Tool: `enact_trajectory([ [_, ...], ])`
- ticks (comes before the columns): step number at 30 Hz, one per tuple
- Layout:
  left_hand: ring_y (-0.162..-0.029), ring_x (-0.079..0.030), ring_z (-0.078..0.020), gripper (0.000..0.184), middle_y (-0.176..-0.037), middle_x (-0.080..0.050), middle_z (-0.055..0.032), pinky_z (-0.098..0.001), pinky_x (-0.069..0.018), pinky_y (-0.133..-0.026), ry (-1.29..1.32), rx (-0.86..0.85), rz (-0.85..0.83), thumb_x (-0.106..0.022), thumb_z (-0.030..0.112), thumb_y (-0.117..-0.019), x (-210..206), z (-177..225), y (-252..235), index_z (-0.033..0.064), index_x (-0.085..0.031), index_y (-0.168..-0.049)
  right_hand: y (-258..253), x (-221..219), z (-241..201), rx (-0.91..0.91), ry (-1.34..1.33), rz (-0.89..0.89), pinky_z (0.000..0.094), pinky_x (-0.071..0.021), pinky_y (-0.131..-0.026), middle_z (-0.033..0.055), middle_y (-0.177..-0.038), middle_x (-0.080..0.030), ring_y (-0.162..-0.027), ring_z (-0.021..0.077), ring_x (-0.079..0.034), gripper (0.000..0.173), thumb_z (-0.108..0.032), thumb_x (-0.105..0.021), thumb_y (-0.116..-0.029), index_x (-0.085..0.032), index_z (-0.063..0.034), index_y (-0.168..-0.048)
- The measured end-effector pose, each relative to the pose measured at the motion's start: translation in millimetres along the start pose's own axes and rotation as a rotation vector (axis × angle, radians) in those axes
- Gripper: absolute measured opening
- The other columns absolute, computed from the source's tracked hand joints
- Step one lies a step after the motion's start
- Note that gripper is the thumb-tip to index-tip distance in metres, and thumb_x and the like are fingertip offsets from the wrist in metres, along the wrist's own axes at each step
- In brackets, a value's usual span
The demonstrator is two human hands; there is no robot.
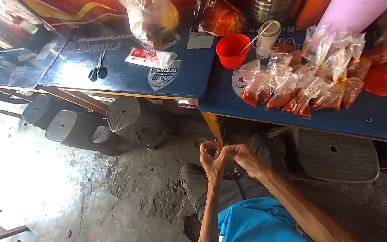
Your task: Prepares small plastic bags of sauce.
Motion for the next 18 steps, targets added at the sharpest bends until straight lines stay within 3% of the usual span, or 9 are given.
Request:
enact_trajectory([
  [2, -0.09, -0.067, -0.0024, 0.064, -0.103, -0.068, -0.0039, -0.0206, -0.0574, -0.08, 0.012, -0.008, -0.085, -0.069, 0.042, -0.0906, 6.4, -4.0, 2.6, -0.0116, -0.052, -0.121, -6.5, 0.6, 2.7, 0.023, 0.012, -0.024, 0.0196, -0.0518, -0.068, -0.0003, -0.086, -0.069, -0.075, 0.0023, -0.063, 0.007, -0.005, -0.066, -0.0965, -0.069, -0.0011, -0.101],
  [4, -0.11, -0.065, -0.0097, 0.093, -0.122, -0.066, -0.0138, -0.0275, -0.054, -0.096, 0.001, 0.05, -0.118, -0.031, 0.071, -0.0999, 17.3, -14.9, 5.0, -0.0148, -0.048, -0.131, -14.0, 0.9, 6.3, 0.032, 0.019, -0.059, 0.0205, -0.0533, -0.071, 0.0012, -0.088, -0.07, -0.077, 0.0038, -0.065, 0.009, -0.007, -0.065, -0.0981, -0.069, -0.0004, -0.102],
  [5, -0.117, -0.063, -0.0129, 0.102, -0.127, -0.065, -0.0176, -0.0307, -0.0507, -0.102, 0.012, 0.121, -0.091, -0.015, 0.075, -0.0991, 24.4, -21.5, 7.7, -0.0145, -0.048, -0.135, -17.0, 1.2, 8.0, 0.035, 0.027, -0.078, 0.021, -0.0548, -0.074, 0.0012, -0.088, -0.07, -0.079, 0.0042, -0.066, 0.009, -0.007, -0.065, -0.0984, -0.069, -0.0004, -0.102],
  [6, -0.118, -0.062, -0.0143, 0.099, -0.127, -0.064, -0.0195, -0.0322, -0.0479, -0.105, 0.006, 0.197, -0.032, -0.005, 0.068, -0.1024, 32.0, -27.5, 11.6, -0.0137, -0.05, -0.135, -20.0, 1.6, 10.1, 0.036, 0.037, -0.094, 0.0213, -0.054, -0.074, 0.0008, -0.088, -0.069, -0.079, 0.0042, -0.065, 0.009, -0.007, -0.065, -0.0981, -0.069, -0.0006, -0.102],
  [7, -0.112, -0.064, -0.0136, 0.084, -0.12, -0.068, -0.0176, -0.0319, -0.0502, -0.101, -0.007, 0.275, 0.056, -0.006, 0.053, -0.1086, 39.6, -33.7, 16.1, -0.0119, -0.055, -0.13, -22.8, 1.8, 11.9, 0.037, 0.046, -0.111, 0.0211, -0.0534, -0.075, 0.0002, -0.088, -0.068, -0.079, 0.0037, -0.064, 0.009, -0.007, -0.065, -0.0979, -0.069, -0.0009, -0.102],
  [8, -0.097, -0.068, -0.011, 0.064, -0.104, -0.071, -0.0114, -0.0297, -0.0555, -0.091, -0.021, 0.353, 0.148, -0.018, 0.037, -0.1128, 46.1, -40.8, 21.5, -0.0087, -0.062, -0.119, -24.9, 1.7, 14.1, 0.035, 0.052, -0.127, 0.0207, -0.0527, -0.075, -0.0004, -0.088, -0.068, -0.079, 0.0031, -0.063, 0.008, -0.007, -0.065, -0.0979, -0.069, -0.0013, -0.102],
  [10, -0.073, -0.067, -0.0085, 0.037, -0.081, -0.069, -0.0044, -0.0259, -0.0582, -0.072, -0.014, 0.505, 0.208, -0.036, 0.015, -0.1114, 51.7, -52.1, 31.5, -0.0053, -0.064, -0.101, -28.6, 1.4, 18.7, 0.024, 0.062, -0.149, 0.0205, -0.0531, -0.075, -0.0006, -0.087, -0.068, -0.078, 0.0029, -0.063, 0.008, -0.007, -0.065, -0.0979, -0.068, -0.0011, -0.102],
  [12, -0.068, -0.069, -0.0099, 0.031, -0.077, -0.071, -0.0052, -0.0258, -0.0595, -0.069, 0.031, 0.635, 0.148, -0.039, 0.008, -0.1095, 50.0, -55.4, 37.7, -0.0055, -0.065, -0.1, -32.9, 2.6, 24.9, 0.014, 0.068, -0.16, 0.0213, -0.0544, -0.075, 0.0001, -0.087, -0.068, -0.077, 0.0038, -0.064, 0.009, -0.007, -0.064, -0.0979, -0.068, -0.0003, -0.102],
  [18, -0.072, -0.071, -0.0115, 0.024, -0.083, -0.073, -0.0075, -0.0251, -0.059, -0.069, 0.161, 0.886, 0.03, -0.042, 0.006, -0.1088, 45.3, -65.4, 41.2, -0.004, -0.063, -0.106, -38.5, 9.9, 37.7, -0.009, 0.122, -0.153, 0.0213, -0.0533, -0.076, 0.0005, -0.088, -0.067, -0.079, 0.0033, -0.063, 0.01, -0.007, -0.063, -0.0984, -0.068, 0.0005, -0.102],
])
Point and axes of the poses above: each hand's wrist, its own y-axis away from the middle knuckle, its own x-axis out of the back of the hand, z = x × y, the point moved 6 cm from there along -y, towards the middle knuckle
